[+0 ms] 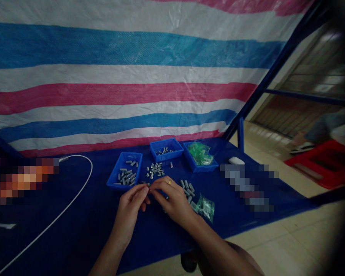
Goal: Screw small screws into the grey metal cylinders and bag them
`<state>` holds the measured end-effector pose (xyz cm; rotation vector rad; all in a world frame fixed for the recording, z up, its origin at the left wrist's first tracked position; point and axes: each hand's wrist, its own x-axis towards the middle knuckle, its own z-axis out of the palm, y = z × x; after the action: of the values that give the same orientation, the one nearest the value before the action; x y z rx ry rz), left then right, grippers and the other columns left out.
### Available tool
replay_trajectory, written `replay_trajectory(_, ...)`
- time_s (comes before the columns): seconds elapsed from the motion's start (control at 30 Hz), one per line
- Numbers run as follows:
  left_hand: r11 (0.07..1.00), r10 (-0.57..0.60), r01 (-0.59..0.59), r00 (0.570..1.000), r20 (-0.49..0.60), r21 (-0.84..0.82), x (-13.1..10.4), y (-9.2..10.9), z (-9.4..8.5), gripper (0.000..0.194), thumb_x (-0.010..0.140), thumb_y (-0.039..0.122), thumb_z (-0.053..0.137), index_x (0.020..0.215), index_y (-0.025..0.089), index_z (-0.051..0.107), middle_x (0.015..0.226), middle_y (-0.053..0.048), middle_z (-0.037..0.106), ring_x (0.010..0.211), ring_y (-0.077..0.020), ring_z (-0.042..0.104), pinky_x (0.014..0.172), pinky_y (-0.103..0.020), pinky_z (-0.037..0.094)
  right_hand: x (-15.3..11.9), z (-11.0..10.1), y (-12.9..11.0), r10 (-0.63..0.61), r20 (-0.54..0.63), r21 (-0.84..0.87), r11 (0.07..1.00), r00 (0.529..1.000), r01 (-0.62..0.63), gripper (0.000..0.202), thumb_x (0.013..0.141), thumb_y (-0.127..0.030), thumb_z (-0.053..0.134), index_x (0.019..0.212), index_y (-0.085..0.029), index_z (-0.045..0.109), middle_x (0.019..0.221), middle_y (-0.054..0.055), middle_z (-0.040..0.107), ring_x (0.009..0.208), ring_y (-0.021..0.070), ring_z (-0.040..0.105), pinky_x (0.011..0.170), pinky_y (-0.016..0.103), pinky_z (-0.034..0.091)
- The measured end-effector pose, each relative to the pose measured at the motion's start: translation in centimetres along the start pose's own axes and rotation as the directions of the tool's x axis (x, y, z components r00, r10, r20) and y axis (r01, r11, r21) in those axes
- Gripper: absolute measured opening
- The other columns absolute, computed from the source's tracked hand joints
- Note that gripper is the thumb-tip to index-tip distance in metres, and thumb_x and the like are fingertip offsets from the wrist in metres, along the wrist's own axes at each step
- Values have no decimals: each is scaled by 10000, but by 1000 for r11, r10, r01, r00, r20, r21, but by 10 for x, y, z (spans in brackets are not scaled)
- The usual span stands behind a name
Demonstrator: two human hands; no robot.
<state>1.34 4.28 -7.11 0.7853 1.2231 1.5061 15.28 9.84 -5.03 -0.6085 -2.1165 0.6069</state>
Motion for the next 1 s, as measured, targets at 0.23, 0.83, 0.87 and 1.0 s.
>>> replay_trajectory(0.23,999,31,-30,999,-30,17,1,0,-1,267,739,350,683,905,141,689,707,-25,625,615,-108,537,502,-206,381,0,-1,-3,5,13,21,1000,1000,-5,119,866,-155,520,909,-204,621,899,42,641,879,153,590,811,298,476)
replay_trajectory(0.83,964,178,-154,980,-93,219,0,7,-3,242,725,316,685,921,175,679,820,-33,696,639,-122,594,526,-200,458,0,5,-2,173,20,79,982,985,-174,80,851,-196,569,900,-202,631,814,4,660,780,137,615,735,257,464)
replay_trajectory(0.87,964,185,-162,978,-94,209,0,7,-3,244,727,316,686,926,175,675,816,-30,692,636,-119,590,527,-198,457,0,6,-1,181,10,82,980,983,-182,80,846,-191,573,902,-204,629,812,1,661,773,136,616,732,255,466)
replay_trajectory(1.0,971,173,-160,983,-55,178,0,7,-2,234,745,330,672,914,168,677,736,-14,665,621,-113,575,522,-192,449,-1,6,-1,219,-40,108,971,975,-214,90,828,-170,588,902,-207,624,823,-1,664,748,130,620,707,247,475)
